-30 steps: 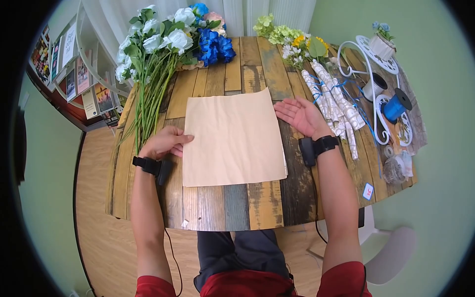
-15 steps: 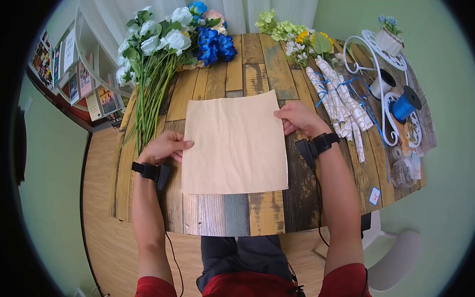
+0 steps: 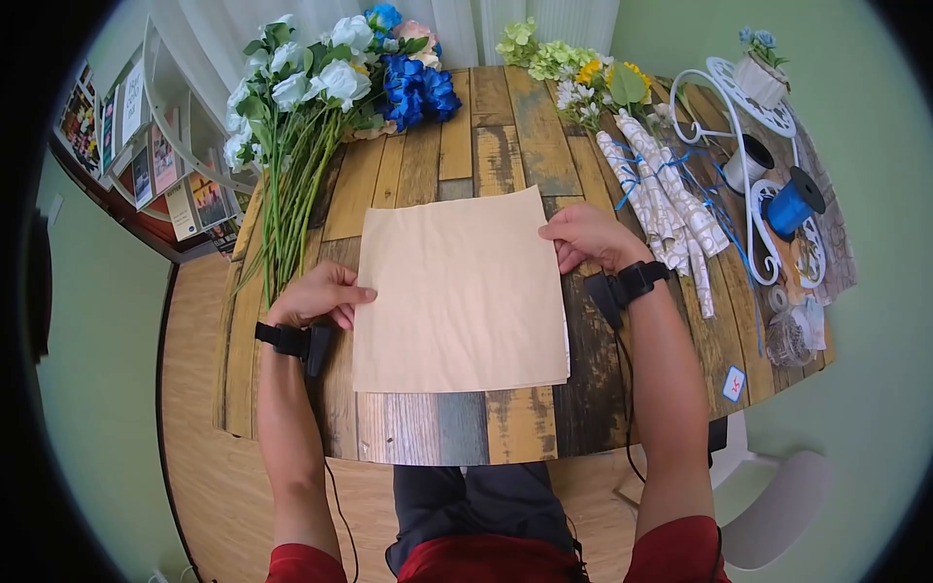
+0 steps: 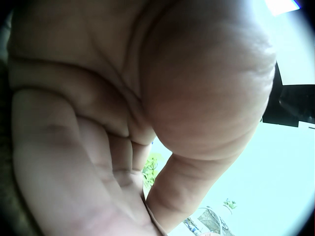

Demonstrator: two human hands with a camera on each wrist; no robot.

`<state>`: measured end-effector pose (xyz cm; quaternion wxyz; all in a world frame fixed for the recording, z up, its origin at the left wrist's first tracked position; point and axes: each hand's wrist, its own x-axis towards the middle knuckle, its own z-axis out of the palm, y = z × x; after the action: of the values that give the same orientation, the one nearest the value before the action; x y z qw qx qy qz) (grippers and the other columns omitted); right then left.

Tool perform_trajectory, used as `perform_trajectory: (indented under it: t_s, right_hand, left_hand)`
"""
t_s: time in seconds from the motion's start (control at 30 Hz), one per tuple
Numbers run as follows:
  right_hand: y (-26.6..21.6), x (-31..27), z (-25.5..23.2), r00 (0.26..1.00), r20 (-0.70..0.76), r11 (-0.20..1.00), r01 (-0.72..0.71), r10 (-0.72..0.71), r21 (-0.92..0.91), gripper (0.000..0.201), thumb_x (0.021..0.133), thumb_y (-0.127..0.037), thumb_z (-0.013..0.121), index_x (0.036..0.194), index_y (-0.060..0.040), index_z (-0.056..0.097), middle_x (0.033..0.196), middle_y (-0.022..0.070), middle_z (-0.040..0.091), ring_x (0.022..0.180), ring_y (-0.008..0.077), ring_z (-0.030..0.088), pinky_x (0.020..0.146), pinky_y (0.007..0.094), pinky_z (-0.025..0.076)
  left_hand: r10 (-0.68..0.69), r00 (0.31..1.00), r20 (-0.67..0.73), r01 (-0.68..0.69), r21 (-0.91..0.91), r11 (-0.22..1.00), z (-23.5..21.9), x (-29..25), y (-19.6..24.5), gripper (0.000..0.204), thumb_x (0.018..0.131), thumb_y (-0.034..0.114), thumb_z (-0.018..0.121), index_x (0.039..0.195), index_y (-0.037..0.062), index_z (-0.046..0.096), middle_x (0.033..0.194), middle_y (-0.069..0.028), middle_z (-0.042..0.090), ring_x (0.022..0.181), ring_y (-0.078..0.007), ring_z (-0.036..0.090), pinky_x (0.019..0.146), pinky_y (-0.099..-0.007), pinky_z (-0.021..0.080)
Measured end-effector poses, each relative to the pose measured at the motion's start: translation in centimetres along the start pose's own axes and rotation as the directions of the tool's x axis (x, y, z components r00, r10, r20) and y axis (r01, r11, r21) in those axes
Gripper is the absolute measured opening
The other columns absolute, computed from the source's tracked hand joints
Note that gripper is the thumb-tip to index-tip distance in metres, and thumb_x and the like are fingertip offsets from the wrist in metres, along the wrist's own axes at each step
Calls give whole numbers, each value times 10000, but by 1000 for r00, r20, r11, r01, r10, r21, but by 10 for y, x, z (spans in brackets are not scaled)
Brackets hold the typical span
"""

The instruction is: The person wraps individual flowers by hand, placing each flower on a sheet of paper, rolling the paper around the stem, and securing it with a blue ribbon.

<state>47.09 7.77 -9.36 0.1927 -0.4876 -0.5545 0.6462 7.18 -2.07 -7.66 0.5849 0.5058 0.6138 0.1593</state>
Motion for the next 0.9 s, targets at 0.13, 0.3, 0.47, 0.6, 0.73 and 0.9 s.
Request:
perform_trajectory:
  t_s: [0.13, 0.3, 0.47, 0.6, 0.73, 0.9]
  right_hand:
    - [-4, -1, 6, 999, -48, 996, -2, -2, -93, 260, 906, -221, 635, 778, 5, 649, 636, 55, 638, 521, 132, 648, 465, 230, 540]
    - [-2, 0, 8, 998, -65, 992, 1, -9, -123, 266, 891, -226, 638, 751, 0, 650, 630, 49, 631, 517, 130, 644, 458, 235, 536]
    - [0, 1, 7, 996, -88, 988, 5, -19, -156, 287, 872, -252, 651, 768, 15, 656, 668, 75, 655, 543, 156, 662, 476, 256, 548]
    - [-8, -3, 15, 992, -125, 984, -3, -19, -179, 360, 888, -324, 652, 766, 15, 658, 672, 84, 659, 541, 154, 661, 475, 256, 548]
    - [-10, -4, 20, 964, -265, 999, 15, -3, 45, 442, 903, -408, 632, 772, 14, 640, 665, 88, 658, 518, 153, 646, 468, 248, 537]
    - [-6, -7, 0, 839, -530, 968, 218, -122, 122, 442, 910, -424, 624, 793, 2, 626, 653, 77, 653, 480, 158, 620, 422, 259, 492]
  left_hand:
    - [-11, 1000, -13, 12, 43, 999, 4, -6, 8, 217, 862, 195, 725, 793, -5, 676, 690, -77, 684, 549, -131, 665, 477, -219, 535]
    - [-37, 999, -21, 38, 79, 996, 7, -8, 12, 234, 827, 180, 746, 710, 11, 632, 623, -84, 657, 505, -140, 649, 437, -218, 498]
    - [-46, 996, -70, 54, 118, 992, 11, -11, 16, 251, 797, 187, 772, 686, 15, 626, 602, -83, 647, 480, -137, 635, 417, -218, 479]
    - [-25, 994, -108, 41, 151, 988, 11, -13, 14, 282, 802, 217, 781, 679, 16, 628, 598, -84, 647, 463, -133, 624, 405, -217, 468]
    - [-5, 984, -176, 22, 97, 995, 6, -16, 7, 327, 827, 285, 778, 701, 20, 633, 611, -76, 654, 498, -131, 639, 451, -215, 491]
    - [160, 863, -479, -454, -597, 661, -21, 3, -22, 213, 943, 285, 647, 922, 74, 628, 840, -50, 689, 747, -142, 681, 647, -235, 558]
